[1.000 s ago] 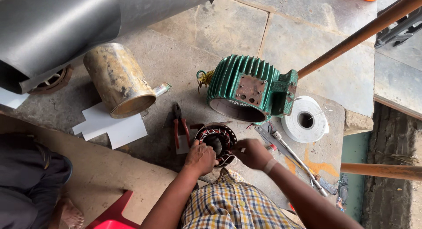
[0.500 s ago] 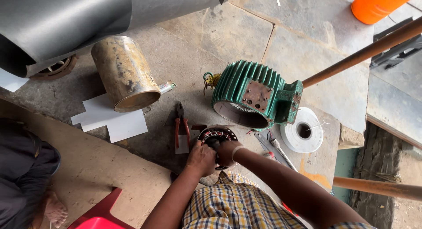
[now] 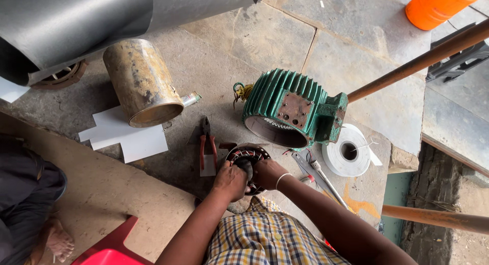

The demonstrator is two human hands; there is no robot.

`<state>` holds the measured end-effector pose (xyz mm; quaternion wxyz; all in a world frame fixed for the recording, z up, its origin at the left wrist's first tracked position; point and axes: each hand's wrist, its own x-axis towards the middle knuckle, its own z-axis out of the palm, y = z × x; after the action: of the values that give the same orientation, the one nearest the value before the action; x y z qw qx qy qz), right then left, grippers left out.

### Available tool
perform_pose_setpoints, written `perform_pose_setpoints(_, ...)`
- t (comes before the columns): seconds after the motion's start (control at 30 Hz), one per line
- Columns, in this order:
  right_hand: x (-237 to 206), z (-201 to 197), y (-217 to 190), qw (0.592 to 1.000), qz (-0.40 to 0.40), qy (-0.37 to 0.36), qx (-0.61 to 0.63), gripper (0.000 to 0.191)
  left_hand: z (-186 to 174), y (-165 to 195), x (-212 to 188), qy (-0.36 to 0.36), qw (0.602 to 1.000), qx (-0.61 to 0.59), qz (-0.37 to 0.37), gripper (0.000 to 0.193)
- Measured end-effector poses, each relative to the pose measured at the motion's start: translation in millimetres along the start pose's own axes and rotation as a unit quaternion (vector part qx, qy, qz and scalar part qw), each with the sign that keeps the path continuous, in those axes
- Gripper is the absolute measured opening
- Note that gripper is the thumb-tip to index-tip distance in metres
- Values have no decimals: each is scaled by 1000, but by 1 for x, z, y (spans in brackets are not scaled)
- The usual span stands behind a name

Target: The person works on a disassembled electric motor stator, using a hammer to tap the internal windings and a screwdriver to adjust components. They also use scissors to cut a piece of white tape or wire.

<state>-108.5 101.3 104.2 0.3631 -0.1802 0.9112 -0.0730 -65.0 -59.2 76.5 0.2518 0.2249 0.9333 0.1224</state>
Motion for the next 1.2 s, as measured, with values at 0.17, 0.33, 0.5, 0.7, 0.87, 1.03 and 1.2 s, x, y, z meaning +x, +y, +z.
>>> perform_pose_setpoints(0.17, 1, -1, -11, 996, -51, -36, -59, 27, 5, -1, 2, 40, 999, 14, 3, 22)
perform_pose_setpoints(0.33, -8, 0, -18, 995, -55, -22, -84, 48, -1, 2, 1, -6, 999, 43, -11, 33)
perform_pose_setpoints(0.5, -7, 2, -17, 997, -5, -8, 78, 49, -3, 3, 2, -23, 999, 37, -14, 35)
perform_pose_setpoints(0.7, -1, 2, 3, 761, 87, -48, 641, 27, 6, -1, 5, 28, 993, 109, 24, 28)
perform_pose_setpoints(0.87, -19, -10, 37, 679, 80, 27, 729, 24, 0, 1, 1, -23, 999, 32, 4, 34)
perform_pose_setpoints(1.03, -20, -21, 18, 978, -40, 177, 100, 21, -11, 5, -4, -13, 998, 62, 17, 44)
perform_pose_setpoints(1.2, 16, -22, -20, 979, -139, 39, -142, 45, -10, 3, -5, -17, 1000, 23, 7, 35)
